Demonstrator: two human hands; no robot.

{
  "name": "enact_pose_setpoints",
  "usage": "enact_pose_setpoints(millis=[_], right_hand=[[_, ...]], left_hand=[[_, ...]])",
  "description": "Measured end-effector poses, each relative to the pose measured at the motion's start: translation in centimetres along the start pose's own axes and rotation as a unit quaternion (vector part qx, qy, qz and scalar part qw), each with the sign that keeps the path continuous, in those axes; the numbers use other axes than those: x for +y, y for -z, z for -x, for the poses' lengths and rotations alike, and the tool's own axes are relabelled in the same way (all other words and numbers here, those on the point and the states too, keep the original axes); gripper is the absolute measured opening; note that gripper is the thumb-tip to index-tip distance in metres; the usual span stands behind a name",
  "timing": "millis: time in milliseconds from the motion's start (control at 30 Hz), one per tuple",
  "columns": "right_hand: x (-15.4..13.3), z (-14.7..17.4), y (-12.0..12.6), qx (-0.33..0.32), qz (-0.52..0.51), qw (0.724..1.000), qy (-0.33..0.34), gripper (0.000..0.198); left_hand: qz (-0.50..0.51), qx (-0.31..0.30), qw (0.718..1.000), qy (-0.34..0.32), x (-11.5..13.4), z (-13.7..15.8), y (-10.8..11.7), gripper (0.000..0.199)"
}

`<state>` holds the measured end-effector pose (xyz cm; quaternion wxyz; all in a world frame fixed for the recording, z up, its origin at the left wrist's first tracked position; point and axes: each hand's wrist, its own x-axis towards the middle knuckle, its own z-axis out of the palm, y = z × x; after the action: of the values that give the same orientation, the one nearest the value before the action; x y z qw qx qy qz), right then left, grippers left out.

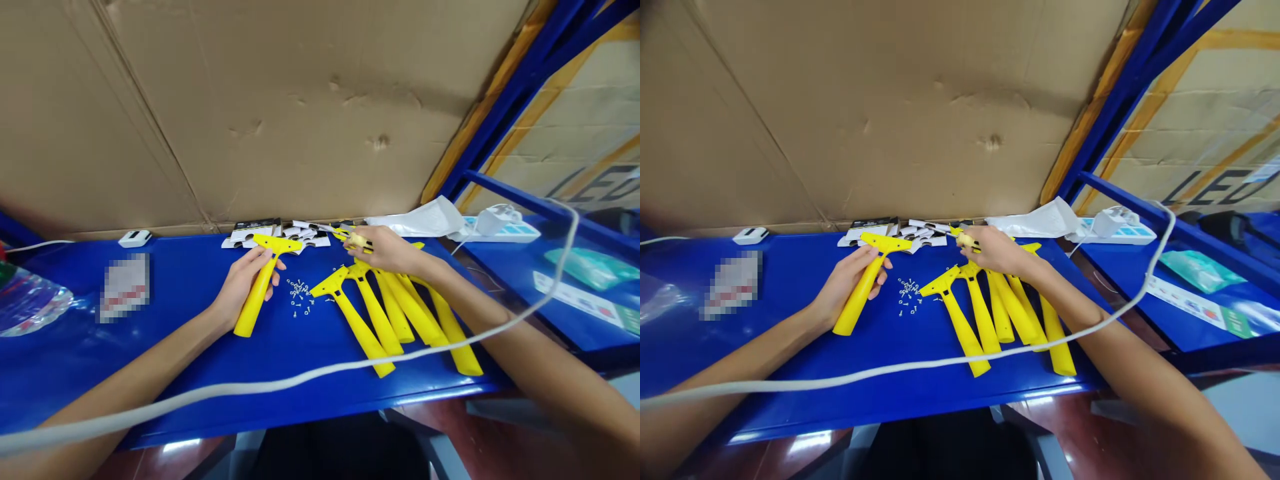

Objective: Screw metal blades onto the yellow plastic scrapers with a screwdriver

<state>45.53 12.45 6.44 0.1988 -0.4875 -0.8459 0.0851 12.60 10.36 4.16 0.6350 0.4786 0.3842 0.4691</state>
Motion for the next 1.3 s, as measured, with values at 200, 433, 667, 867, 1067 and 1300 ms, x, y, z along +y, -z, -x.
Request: enact_pose_setpoints(millis=[200,433,667,867,1067,1300], right_hand=[[2.7,-0.4,-0.1,0.010,0.064,0.993,-0.100,0.013],[3.5,-2.1,0.4,-0.003,0.094,0.989,-0.113,0.009],[5.6,-5.4,0.6,-0.064,0.084,0.986,-0.132,0.020],[5.3,-5.1,-0.3,-0.047,0.068,0.990,-0.116,0.016],[4.3,-5.0,-1.2,-0.005,0.076,0.990,-0.115,0.034],[2.7,-4.8,-1.8,0.017,0.125,0.985,-0.116,0.029]], left_hand=[[0.003,0.010,1.000,-0.005,-0.1,0.1,0.0,0.026],[0.000,0.011,1.000,-0.001,-0.3,0.1,0.1,0.027],[-0.011,0.003,1.000,0.004,-0.1,0.3,0.0,0.027],[-0.017,0.001,1.000,0.014,0.1,0.5,-0.1,0.029],[-0.021,0.001,1.000,0.022,0.4,0.7,-0.3,0.030],[-0.006,0.004,1.000,0.009,0.4,0.7,-0.5,0.026]])
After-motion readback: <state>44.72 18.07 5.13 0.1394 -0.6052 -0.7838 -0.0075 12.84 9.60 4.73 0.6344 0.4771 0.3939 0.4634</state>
